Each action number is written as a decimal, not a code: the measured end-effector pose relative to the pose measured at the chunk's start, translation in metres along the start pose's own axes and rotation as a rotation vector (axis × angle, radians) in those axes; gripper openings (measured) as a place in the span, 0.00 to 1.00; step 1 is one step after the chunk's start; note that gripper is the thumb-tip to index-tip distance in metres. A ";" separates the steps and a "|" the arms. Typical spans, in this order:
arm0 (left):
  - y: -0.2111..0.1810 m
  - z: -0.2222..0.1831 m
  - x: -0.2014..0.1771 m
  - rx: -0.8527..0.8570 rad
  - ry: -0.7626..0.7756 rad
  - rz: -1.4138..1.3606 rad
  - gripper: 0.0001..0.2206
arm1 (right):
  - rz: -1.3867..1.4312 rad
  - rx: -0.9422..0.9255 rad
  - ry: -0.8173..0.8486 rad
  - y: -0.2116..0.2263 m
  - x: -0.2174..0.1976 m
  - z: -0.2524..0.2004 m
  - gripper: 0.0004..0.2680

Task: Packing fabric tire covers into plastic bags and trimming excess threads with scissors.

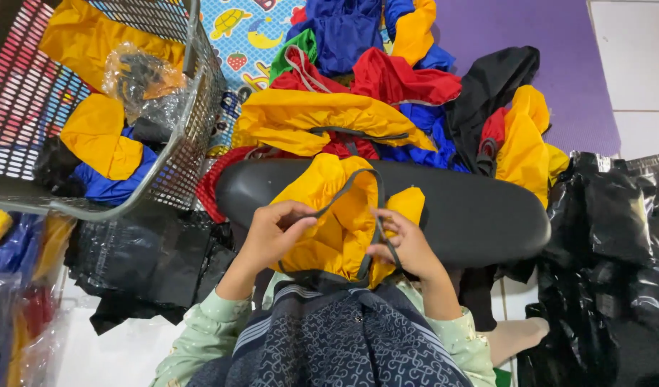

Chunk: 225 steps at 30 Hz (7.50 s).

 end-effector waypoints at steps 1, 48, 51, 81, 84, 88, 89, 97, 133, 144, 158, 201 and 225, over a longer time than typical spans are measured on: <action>-0.003 -0.003 0.000 0.010 0.004 0.005 0.07 | 0.001 -0.011 -0.005 -0.014 0.007 0.002 0.35; -0.168 -0.009 0.088 0.423 0.419 -0.197 0.10 | 0.085 -1.208 -0.323 0.184 -0.022 -0.091 0.21; -0.183 -0.018 0.092 0.587 0.405 -0.148 0.09 | -0.183 -1.057 -0.374 0.185 -0.005 -0.074 0.19; -0.139 -0.008 -0.007 0.390 0.169 0.109 0.16 | 0.156 -0.706 -0.551 0.134 -0.121 -0.095 0.18; -0.164 -0.025 0.045 0.468 0.469 0.446 0.28 | -0.089 -0.622 -0.470 0.149 -0.084 -0.095 0.09; -0.140 -0.023 0.094 0.440 0.542 0.438 0.35 | -0.275 -0.867 -0.197 0.182 -0.018 -0.083 0.14; -0.106 -0.022 0.105 0.360 0.600 0.526 0.33 | -0.298 -0.912 -0.085 0.188 -0.003 -0.084 0.09; -0.109 -0.011 0.095 0.399 0.449 0.231 0.08 | -0.444 -1.070 0.363 0.170 -0.021 -0.097 0.22; -0.114 -0.020 0.100 0.425 0.236 0.103 0.30 | 0.324 -0.595 -0.449 0.127 -0.049 -0.034 0.09; -0.078 -0.002 0.072 0.038 -0.087 -0.341 0.13 | 0.112 -0.766 -0.517 0.168 -0.068 -0.088 0.18; -0.155 -0.016 0.079 0.380 -0.071 -0.115 0.10 | -0.725 -0.922 -0.581 0.183 -0.027 -0.118 0.23; -0.140 -0.022 0.069 0.470 -0.316 0.010 0.12 | -0.861 -0.962 -0.713 0.171 -0.019 -0.117 0.22; -0.137 -0.020 0.075 0.439 -0.280 0.022 0.11 | -0.859 -0.921 -0.700 0.185 -0.016 -0.118 0.17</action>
Point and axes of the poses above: each hand's wrist, its own z-axis towards the middle knuckle, its own x-axis out of the palm, y = z × x, the point moved 10 cm from there along z, towards the middle knuckle, and after that the axes turned 14 degrees about -z, right-handed, at the moved point
